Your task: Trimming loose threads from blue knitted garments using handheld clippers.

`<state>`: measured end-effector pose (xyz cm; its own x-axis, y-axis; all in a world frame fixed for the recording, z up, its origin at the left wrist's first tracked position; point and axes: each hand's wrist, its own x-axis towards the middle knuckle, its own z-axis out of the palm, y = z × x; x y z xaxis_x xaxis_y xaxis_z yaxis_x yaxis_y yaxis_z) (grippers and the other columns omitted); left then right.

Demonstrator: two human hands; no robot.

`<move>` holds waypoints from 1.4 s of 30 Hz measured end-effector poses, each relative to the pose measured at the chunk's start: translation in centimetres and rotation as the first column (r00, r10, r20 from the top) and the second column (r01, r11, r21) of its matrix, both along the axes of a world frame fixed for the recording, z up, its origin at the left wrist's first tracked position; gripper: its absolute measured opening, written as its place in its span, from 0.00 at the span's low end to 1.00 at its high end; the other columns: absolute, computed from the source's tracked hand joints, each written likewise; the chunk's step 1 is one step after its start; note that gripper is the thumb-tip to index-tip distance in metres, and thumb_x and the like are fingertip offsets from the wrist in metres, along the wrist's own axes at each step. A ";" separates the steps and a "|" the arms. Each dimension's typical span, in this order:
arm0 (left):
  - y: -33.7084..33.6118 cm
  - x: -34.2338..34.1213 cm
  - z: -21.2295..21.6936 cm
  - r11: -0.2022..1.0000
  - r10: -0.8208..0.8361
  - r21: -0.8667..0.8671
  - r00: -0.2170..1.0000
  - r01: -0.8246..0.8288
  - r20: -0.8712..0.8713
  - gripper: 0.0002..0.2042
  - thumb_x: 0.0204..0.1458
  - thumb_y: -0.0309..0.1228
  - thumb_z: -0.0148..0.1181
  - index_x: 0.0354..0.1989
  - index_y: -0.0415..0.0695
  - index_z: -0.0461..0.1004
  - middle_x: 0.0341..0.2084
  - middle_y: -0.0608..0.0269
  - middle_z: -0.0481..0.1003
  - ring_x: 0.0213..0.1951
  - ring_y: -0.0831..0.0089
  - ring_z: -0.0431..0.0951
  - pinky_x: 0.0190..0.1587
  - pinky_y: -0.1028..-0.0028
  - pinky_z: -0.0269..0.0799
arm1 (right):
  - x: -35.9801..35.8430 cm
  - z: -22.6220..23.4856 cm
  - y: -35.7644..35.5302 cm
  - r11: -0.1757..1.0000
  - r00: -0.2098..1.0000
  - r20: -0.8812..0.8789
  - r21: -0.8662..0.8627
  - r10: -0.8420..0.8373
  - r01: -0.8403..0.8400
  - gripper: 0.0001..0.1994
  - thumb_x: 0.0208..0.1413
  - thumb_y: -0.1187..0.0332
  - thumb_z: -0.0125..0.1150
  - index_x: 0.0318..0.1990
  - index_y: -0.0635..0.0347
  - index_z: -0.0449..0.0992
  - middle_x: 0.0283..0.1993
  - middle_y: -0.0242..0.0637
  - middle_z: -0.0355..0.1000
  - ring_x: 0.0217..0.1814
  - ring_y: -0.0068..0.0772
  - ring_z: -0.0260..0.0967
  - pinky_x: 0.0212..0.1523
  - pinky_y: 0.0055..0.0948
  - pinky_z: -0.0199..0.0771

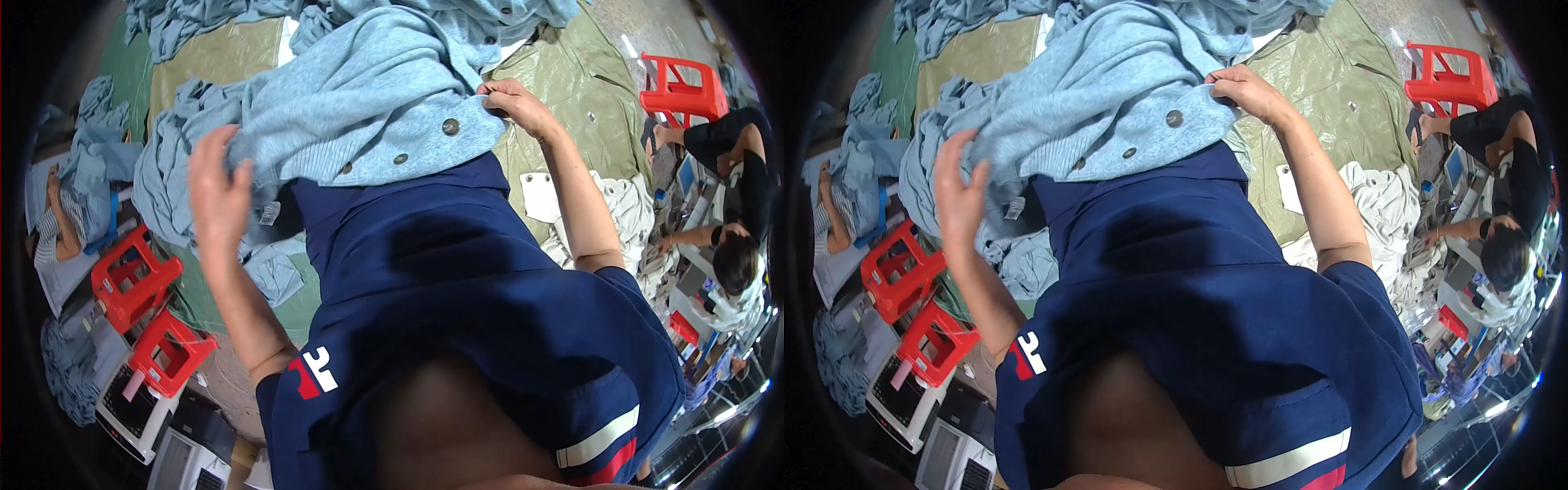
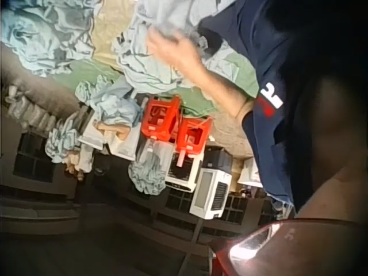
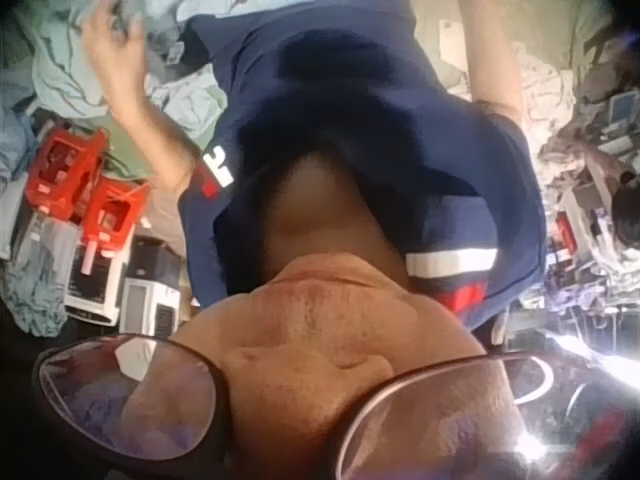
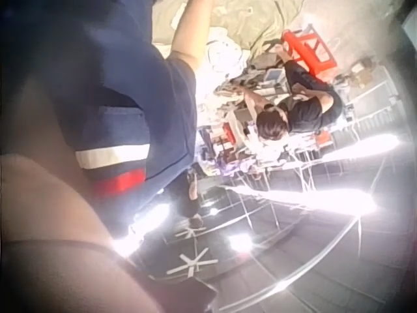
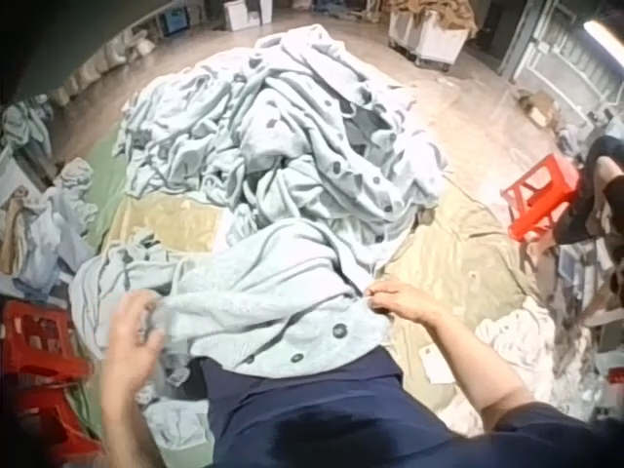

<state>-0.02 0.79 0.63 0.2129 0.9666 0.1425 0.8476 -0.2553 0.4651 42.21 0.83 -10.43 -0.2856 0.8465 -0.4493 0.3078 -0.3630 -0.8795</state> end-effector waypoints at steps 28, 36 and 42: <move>0.4 14.5 -8.7 0.349 0.562 -0.813 0.590 0.466 0.579 0.11 0.54 0.27 0.58 0.42 0.32 0.76 0.34 0.60 0.79 0.32 0.78 0.77 0.40 0.79 0.71 | -1.3 -1.0 -2.0 0.847 0.897 -0.186 0.297 -0.401 0.440 0.11 0.56 0.73 0.49 0.41 0.64 0.77 0.36 0.32 0.74 0.39 0.21 0.69 0.45 0.22 0.68; -0.4 14.2 -8.6 0.412 0.533 -0.805 0.604 0.427 0.593 0.11 0.54 0.28 0.58 0.42 0.34 0.76 0.35 0.61 0.79 0.34 0.79 0.78 0.41 0.79 0.71 | -4.0 0.2 -3.2 0.919 0.928 -0.048 0.128 -0.370 0.374 0.06 0.59 0.71 0.54 0.37 0.65 0.75 0.29 0.29 0.71 0.29 0.16 0.65 0.32 0.19 0.67; -2.8 15.6 -8.2 0.689 -0.023 -0.606 0.848 0.397 0.530 0.11 0.54 0.33 0.59 0.30 0.36 0.70 0.14 0.50 0.68 0.18 0.68 0.70 0.24 0.65 0.63 | -6.8 2.3 -2.2 0.931 0.875 0.345 0.258 -0.340 0.260 0.25 0.50 0.46 0.64 0.27 0.65 0.72 0.19 0.36 0.68 0.23 0.26 0.65 0.26 0.30 0.67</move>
